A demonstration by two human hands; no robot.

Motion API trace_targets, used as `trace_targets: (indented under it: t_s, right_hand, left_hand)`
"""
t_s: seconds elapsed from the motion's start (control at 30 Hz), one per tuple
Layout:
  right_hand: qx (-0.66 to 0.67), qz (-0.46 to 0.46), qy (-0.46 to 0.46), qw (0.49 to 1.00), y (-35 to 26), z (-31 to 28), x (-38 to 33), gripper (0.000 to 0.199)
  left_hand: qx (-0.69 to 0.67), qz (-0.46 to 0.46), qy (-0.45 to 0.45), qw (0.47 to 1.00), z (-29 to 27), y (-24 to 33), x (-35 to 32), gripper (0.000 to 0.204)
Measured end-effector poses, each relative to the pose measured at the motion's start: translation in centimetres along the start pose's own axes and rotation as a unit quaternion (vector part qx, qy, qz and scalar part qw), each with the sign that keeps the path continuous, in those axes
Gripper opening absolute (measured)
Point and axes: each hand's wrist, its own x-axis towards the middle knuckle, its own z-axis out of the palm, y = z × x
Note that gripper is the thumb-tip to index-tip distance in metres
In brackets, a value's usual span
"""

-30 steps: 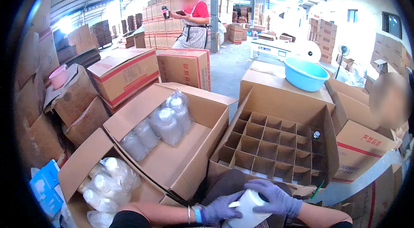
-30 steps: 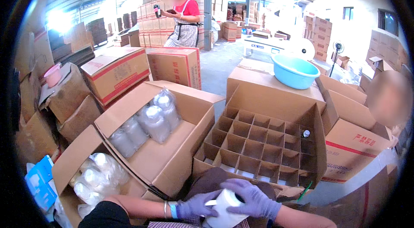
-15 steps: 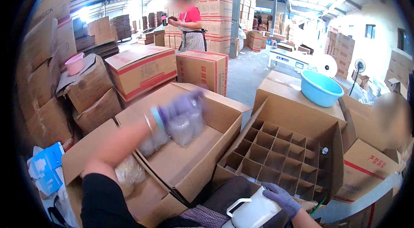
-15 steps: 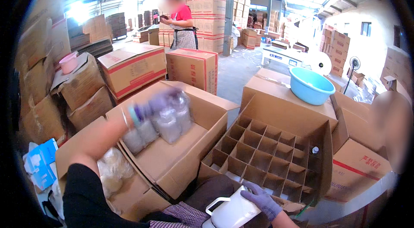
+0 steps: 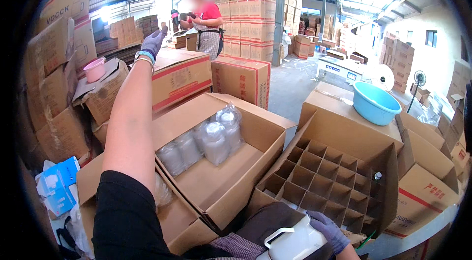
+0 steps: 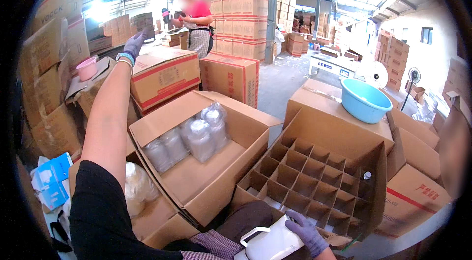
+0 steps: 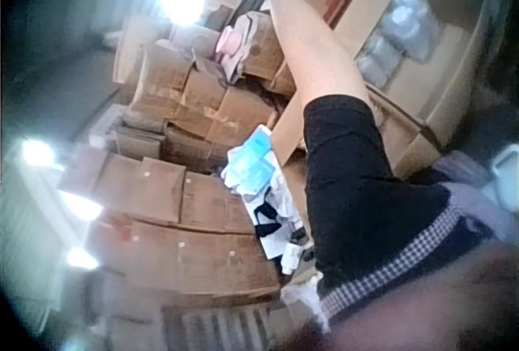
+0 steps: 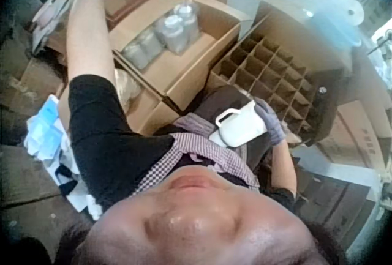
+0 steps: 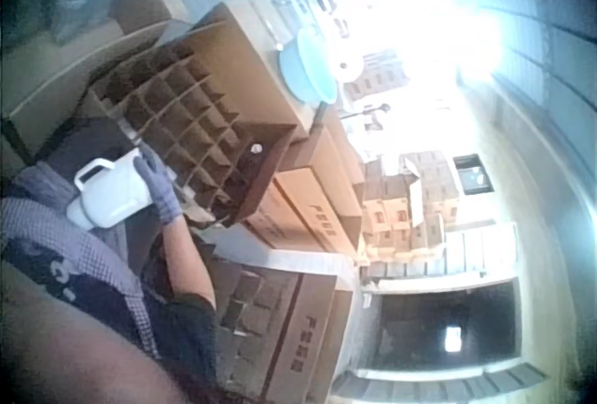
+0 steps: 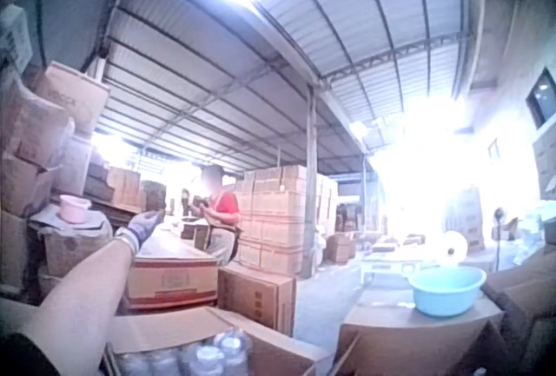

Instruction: The person packs white plastic jugs into a cardboard box with dividers. They first place a blue and white product box into the container, then repeatedly pick up jugs, wrap them in clear plastic bags, and place them into the box compartments. The person also handles a roll of white tape and a green pen during the process.

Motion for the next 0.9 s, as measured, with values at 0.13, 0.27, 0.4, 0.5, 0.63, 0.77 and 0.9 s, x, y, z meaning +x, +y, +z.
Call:
trace_targets:
  t_s: [0.13,0.27,0.4,0.5,0.63,0.77,0.9]
  right_hand:
    - [0.008,-0.008,-0.003,1.000,0.2,0.0,0.2,0.061]
    - [-0.021,-0.015,-0.003,1.000,-0.9,0.0,-0.2,0.059]
    - [-0.026,-0.028,-0.005,0.999,0.2,-0.3,0.1,0.059]
    - [0.002,-0.013,-0.011,1.000,-1.4,0.1,-0.4,0.060]
    - [-0.003,0.017,-0.001,1.000,-2.2,0.4,-0.3,0.061]
    - [-0.023,0.023,-0.001,0.999,-0.6,-0.2,0.1,0.060]
    - [0.009,0.030,0.007,0.999,-4.1,0.8,-0.2,0.056]
  left_hand:
    - [0.064,-0.033,0.050,0.996,-0.7,1.0,-0.2,0.125]
    - [0.055,-0.046,0.063,0.995,0.1,0.0,-0.1,0.133]
    - [0.060,-0.048,0.082,0.994,1.0,-0.5,-0.7,0.140]
    - [0.042,-0.074,0.113,0.990,1.5,-1.5,-1.0,0.143]
    - [0.044,-0.067,0.127,0.989,2.1,-2.5,-1.2,0.146]
    - [0.020,-0.083,0.134,0.987,3.8,-2.1,-1.4,0.149]
    - [0.018,-0.128,0.140,0.982,5.0,-1.6,-0.8,0.156]
